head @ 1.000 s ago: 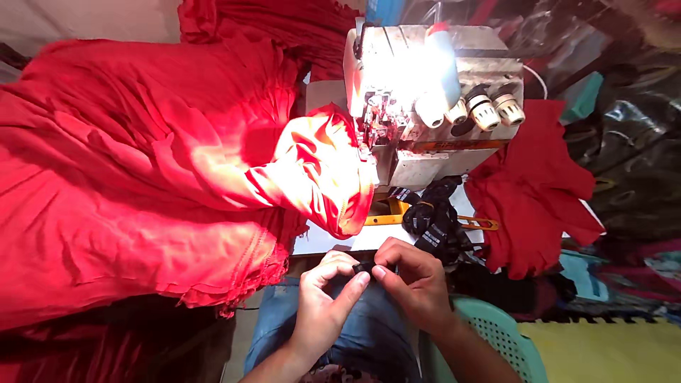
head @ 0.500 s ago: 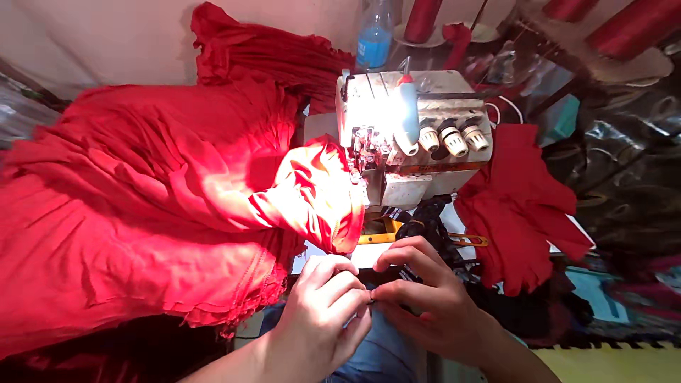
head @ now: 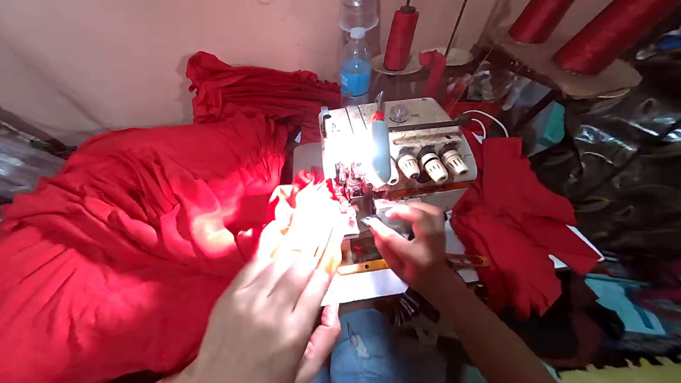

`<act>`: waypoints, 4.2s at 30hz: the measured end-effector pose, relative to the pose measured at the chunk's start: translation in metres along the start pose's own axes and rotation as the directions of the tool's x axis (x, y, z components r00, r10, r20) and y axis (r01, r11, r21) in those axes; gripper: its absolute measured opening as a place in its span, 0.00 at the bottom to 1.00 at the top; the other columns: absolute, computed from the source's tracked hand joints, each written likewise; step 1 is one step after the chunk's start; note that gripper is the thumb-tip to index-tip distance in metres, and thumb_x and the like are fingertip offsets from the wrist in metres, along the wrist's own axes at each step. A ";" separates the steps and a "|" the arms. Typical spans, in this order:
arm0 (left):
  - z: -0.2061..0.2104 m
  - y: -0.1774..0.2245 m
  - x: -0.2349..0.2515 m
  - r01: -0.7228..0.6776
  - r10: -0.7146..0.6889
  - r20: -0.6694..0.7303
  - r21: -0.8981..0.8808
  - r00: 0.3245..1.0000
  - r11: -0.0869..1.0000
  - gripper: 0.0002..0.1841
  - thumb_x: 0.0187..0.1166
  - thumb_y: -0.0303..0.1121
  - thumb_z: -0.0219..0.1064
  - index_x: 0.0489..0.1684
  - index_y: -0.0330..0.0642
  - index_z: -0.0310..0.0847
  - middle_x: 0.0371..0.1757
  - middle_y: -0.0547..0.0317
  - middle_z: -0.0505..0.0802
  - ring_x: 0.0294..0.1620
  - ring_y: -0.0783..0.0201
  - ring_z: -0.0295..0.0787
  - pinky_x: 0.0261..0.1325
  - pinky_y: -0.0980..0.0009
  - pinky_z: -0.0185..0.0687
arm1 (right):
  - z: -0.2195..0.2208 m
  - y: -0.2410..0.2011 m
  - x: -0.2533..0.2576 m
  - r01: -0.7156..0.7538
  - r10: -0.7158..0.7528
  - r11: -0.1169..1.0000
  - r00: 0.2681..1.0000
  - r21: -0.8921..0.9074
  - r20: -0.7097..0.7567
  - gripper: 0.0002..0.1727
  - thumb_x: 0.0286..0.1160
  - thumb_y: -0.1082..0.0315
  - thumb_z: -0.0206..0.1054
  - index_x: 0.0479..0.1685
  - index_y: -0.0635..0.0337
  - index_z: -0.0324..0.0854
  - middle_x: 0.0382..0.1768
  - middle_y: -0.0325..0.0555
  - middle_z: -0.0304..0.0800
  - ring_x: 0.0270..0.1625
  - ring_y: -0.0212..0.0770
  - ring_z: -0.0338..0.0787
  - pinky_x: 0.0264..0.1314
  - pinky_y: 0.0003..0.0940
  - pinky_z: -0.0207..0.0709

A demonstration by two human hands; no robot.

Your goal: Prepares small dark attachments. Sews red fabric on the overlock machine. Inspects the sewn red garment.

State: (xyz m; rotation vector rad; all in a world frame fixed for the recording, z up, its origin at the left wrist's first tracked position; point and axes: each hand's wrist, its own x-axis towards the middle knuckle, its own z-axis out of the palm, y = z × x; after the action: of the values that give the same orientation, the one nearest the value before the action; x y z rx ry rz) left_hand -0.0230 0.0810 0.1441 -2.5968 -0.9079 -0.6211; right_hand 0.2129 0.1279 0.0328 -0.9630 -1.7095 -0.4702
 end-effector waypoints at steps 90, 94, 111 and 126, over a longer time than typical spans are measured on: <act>0.119 0.069 -0.029 0.400 -0.446 -0.204 -0.228 0.872 0.887 0.10 0.66 0.31 0.64 0.24 0.37 0.91 0.28 0.52 0.93 0.35 0.53 0.93 0.41 0.61 0.88 | 0.026 -0.066 -0.026 -0.689 0.627 0.574 0.718 0.443 0.304 0.09 0.69 0.71 0.70 0.41 0.65 0.75 0.30 0.37 0.88 0.28 0.21 0.86 0.31 0.18 0.82; 0.108 0.057 -0.016 0.362 -0.423 -0.175 -0.297 0.889 0.884 0.15 0.73 0.36 0.65 0.45 0.39 0.96 0.44 0.48 0.95 0.49 0.51 0.93 0.53 0.60 0.88 | 0.021 -0.043 -0.021 -0.732 0.718 0.664 0.681 0.151 0.144 0.08 0.68 0.72 0.70 0.40 0.68 0.79 0.26 0.43 0.85 0.24 0.28 0.83 0.29 0.23 0.78; -0.084 -0.020 0.057 0.094 -0.143 0.016 -0.827 0.990 0.555 0.06 0.70 0.29 0.64 0.35 0.50 0.88 0.50 0.72 0.91 0.53 0.79 0.87 0.55 0.80 0.85 | -0.203 -0.032 0.031 -0.213 0.603 0.154 0.794 0.965 0.079 0.12 0.79 0.60 0.64 0.54 0.37 0.91 0.45 0.28 0.96 0.48 0.26 0.93 0.53 0.28 0.89; -0.092 0.182 0.149 0.170 0.178 0.147 -0.978 0.973 -0.121 0.17 0.67 0.17 0.69 0.52 0.44 0.77 0.36 0.60 0.92 0.32 0.70 0.91 0.33 0.73 0.90 | -0.516 -0.039 0.100 -0.086 0.137 0.588 0.991 0.805 0.006 0.21 0.89 0.75 0.41 0.70 0.66 0.75 0.59 0.55 0.88 0.63 0.45 0.89 0.68 0.37 0.82</act>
State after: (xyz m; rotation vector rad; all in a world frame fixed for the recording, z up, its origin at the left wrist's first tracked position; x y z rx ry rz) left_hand 0.1724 -0.0188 0.2692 -4.1700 -0.3400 -1.5436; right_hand 0.4836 -0.2267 0.3138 -0.3563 -1.5368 0.3777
